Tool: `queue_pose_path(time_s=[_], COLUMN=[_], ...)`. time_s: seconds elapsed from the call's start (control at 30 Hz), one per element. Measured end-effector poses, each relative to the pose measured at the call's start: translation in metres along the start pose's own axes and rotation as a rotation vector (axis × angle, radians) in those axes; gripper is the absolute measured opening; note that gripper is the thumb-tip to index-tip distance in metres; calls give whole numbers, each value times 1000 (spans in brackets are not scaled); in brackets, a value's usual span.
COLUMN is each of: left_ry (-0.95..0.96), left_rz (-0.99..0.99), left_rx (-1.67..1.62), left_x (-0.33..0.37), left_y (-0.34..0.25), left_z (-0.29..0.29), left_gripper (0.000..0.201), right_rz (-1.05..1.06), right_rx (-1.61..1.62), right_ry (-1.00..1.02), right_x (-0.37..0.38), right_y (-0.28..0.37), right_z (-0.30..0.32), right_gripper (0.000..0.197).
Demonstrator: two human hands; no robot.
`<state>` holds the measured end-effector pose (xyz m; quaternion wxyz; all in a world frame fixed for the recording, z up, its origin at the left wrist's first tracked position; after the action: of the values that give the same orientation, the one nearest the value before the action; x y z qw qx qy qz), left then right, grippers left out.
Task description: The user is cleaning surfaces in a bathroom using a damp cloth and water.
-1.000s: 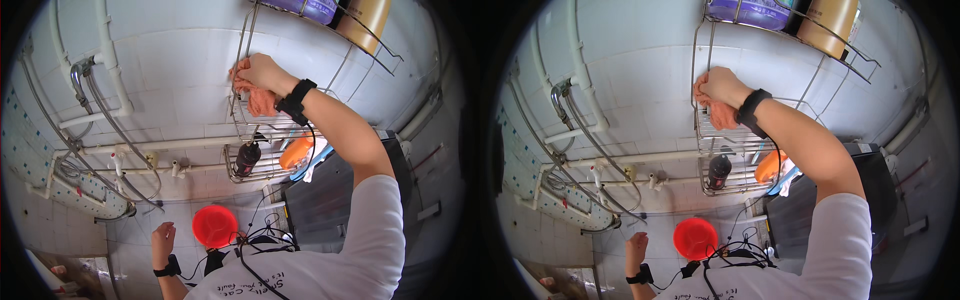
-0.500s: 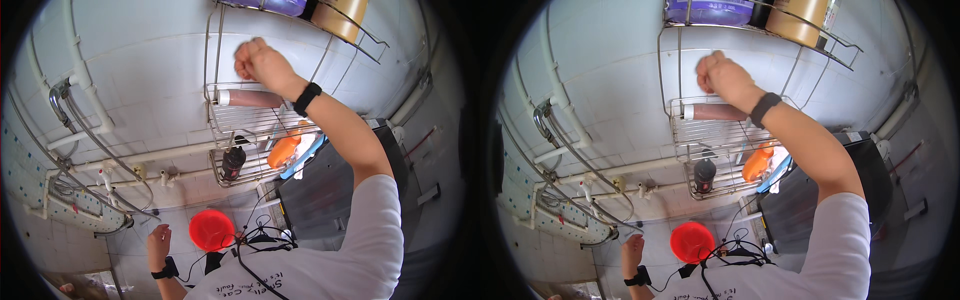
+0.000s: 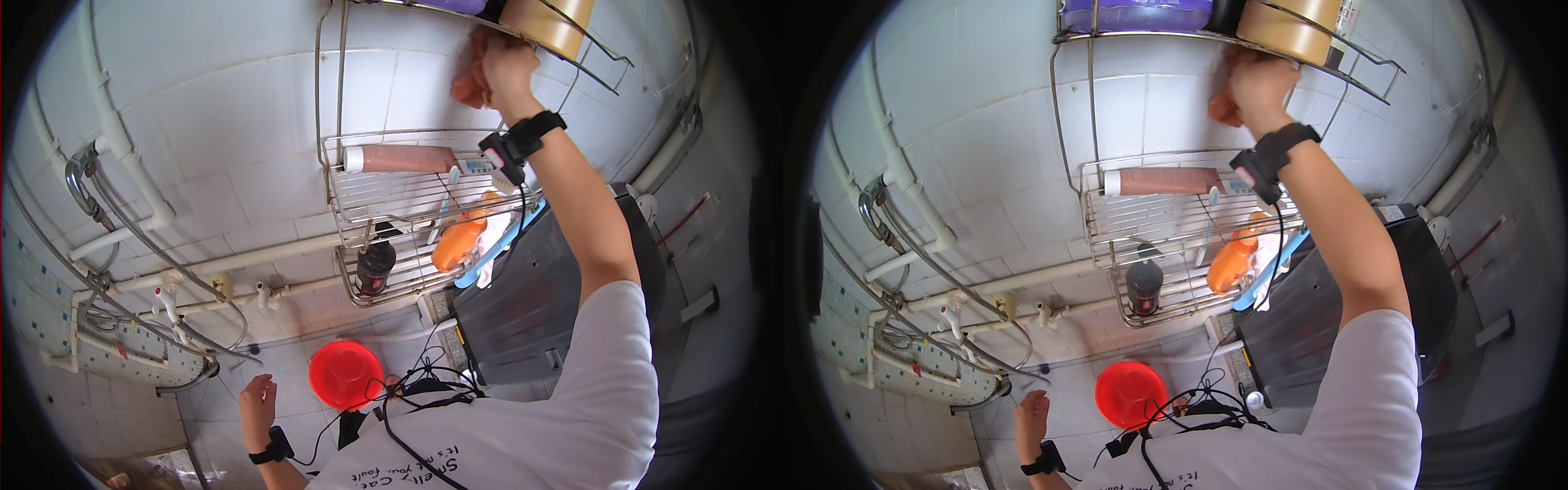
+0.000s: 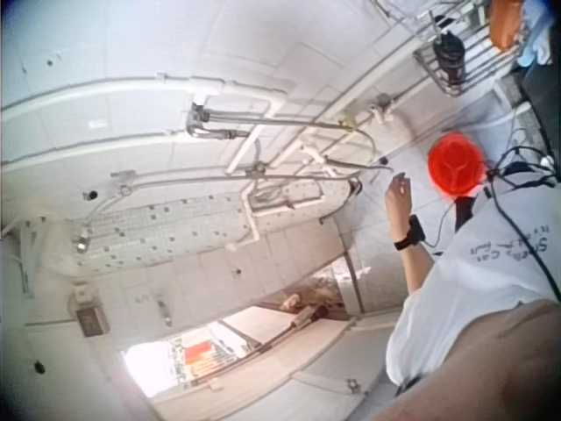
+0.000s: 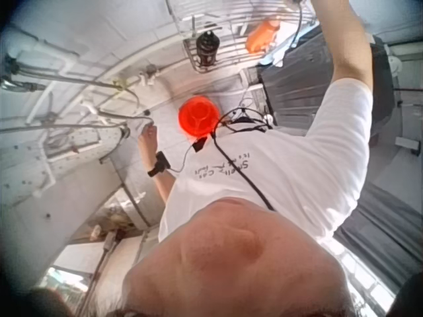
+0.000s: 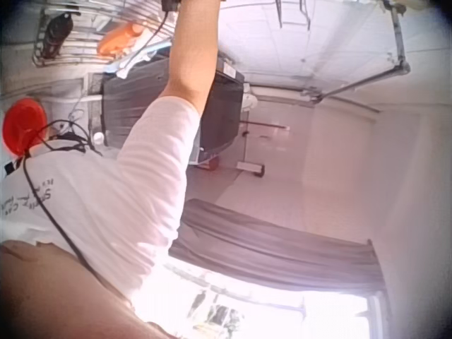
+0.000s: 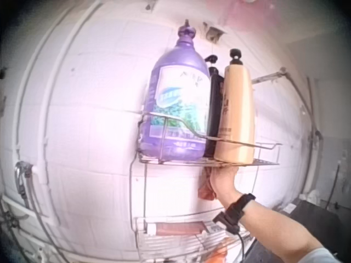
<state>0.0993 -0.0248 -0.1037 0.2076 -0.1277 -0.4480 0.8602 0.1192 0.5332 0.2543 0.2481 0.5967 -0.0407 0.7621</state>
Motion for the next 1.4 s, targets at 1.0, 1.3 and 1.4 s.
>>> queue_pose_path(time_s=[1.0, 1.3, 1.4], left_ry=[226, 194, 210], left_rz=[-125, -180, -177], left_rx=[13, 53, 68], left_x=[32, 37, 42], left_y=[-18, -14, -27], left_z=[-42, -42, -41], left_gripper=[21, 21, 21], right_rz=[115, -143, -237], right_rx=[-427, -248, 82], right_ry=[938, 734, 404], right_x=[-44, -4, 5], right_y=[-52, -58, -84], right_z=[36, 149, 172], right_gripper=[36, 30, 35])
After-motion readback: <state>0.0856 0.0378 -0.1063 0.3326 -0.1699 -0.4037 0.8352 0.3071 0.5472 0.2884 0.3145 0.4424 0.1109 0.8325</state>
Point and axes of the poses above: each hand's wrist, its own x-axis towards the middle knuckle, its own z-axis out of the back of the hand, y = z × x, the point moved 2 cm from there along x, towards the middle knuckle, and after that the axes turned 3 degrees about -x, right-handed, at the moved point
